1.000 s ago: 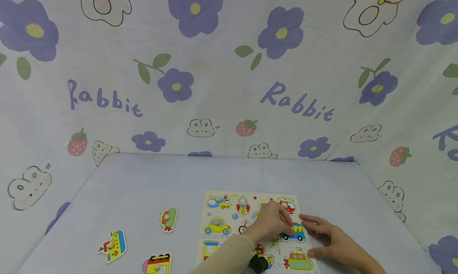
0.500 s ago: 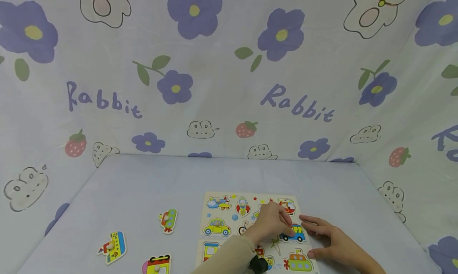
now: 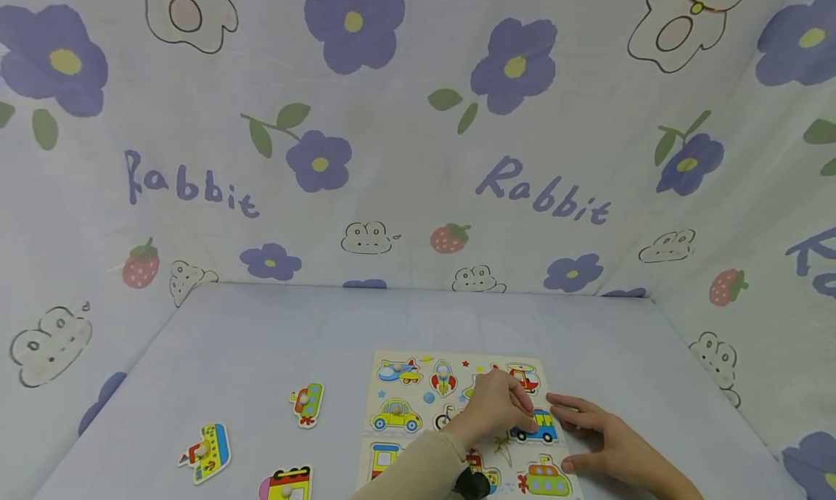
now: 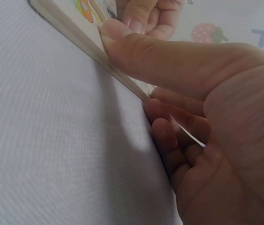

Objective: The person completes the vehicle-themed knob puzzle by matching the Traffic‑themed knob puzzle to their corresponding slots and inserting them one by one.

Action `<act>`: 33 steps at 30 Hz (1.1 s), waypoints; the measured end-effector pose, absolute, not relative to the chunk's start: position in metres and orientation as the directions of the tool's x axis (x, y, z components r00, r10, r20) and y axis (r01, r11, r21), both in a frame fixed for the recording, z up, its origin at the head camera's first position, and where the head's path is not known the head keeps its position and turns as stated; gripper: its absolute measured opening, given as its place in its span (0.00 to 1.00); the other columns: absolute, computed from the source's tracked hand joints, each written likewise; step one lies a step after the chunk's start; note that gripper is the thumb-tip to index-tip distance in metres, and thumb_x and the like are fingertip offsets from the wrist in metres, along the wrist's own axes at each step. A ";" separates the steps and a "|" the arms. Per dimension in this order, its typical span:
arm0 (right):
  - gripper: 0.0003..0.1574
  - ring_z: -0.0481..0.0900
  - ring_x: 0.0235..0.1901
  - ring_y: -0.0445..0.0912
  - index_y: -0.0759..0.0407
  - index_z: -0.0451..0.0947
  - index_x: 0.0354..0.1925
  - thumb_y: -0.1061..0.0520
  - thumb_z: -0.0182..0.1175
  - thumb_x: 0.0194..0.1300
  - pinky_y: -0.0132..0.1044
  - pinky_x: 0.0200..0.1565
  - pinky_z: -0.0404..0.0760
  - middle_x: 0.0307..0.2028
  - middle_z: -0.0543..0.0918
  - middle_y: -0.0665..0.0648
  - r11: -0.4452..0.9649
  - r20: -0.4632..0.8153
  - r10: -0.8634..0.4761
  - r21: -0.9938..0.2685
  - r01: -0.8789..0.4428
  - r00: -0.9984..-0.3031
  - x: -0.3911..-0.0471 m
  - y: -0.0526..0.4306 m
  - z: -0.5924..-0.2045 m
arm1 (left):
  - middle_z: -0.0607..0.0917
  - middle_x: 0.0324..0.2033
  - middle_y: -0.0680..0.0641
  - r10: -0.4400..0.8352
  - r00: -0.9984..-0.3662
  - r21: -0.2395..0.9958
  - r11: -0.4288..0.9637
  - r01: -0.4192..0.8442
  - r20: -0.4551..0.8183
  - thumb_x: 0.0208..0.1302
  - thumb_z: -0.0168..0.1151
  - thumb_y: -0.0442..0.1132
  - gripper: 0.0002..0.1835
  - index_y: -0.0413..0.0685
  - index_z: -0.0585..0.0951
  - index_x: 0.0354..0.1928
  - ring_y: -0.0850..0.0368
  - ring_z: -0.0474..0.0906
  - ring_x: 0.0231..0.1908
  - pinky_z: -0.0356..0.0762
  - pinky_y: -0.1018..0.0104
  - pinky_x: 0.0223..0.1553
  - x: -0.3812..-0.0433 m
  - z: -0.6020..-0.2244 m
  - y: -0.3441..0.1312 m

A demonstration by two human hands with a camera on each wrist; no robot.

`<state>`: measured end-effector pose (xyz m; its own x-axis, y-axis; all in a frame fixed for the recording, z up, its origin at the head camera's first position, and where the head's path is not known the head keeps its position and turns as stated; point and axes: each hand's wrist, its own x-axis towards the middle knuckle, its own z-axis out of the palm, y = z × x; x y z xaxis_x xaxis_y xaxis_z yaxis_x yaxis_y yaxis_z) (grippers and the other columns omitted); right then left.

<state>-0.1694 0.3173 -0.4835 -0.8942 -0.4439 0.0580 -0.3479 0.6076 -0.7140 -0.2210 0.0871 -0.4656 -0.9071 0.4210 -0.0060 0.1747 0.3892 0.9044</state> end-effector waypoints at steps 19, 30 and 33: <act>0.44 0.63 0.66 0.45 0.51 0.75 0.65 0.40 0.74 0.52 0.27 0.57 0.65 0.69 0.66 0.50 0.637 -0.011 -0.414 -0.718 -0.281 -0.910 -0.168 0.317 -0.482 | 0.83 0.28 0.57 0.531 -0.837 0.882 0.324 0.342 0.130 0.56 0.73 0.31 0.07 0.43 0.82 0.33 0.72 0.77 0.29 0.76 0.76 0.35 -0.213 -0.468 0.065; 0.47 0.70 0.58 0.44 0.53 0.74 0.66 0.40 0.75 0.50 0.29 0.54 0.71 0.70 0.63 0.53 0.666 -0.098 -0.364 -0.722 -0.186 -0.926 -0.172 0.315 -0.483 | 0.84 0.33 0.55 0.426 -0.865 0.791 0.417 0.448 0.265 0.62 0.67 0.32 0.02 0.44 0.83 0.36 0.62 0.81 0.36 0.79 0.69 0.39 -0.203 -0.437 -0.053; 0.48 0.71 0.57 0.43 0.52 0.73 0.66 0.40 0.75 0.50 0.29 0.54 0.71 0.70 0.63 0.52 0.670 -0.095 -0.364 -0.718 -0.189 -0.927 -0.172 0.316 -0.485 | 0.84 0.33 0.54 0.349 -0.891 0.775 0.460 0.434 0.292 0.62 0.67 0.31 0.03 0.44 0.83 0.36 0.60 0.82 0.36 0.80 0.69 0.38 -0.205 -0.432 -0.085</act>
<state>-0.1718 0.3161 -0.4846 -0.9267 -0.3636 -0.0952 -0.1891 0.6699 -0.7180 -0.2049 -0.0854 -0.4324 -0.8907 0.3488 0.2916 0.4338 0.4601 0.7747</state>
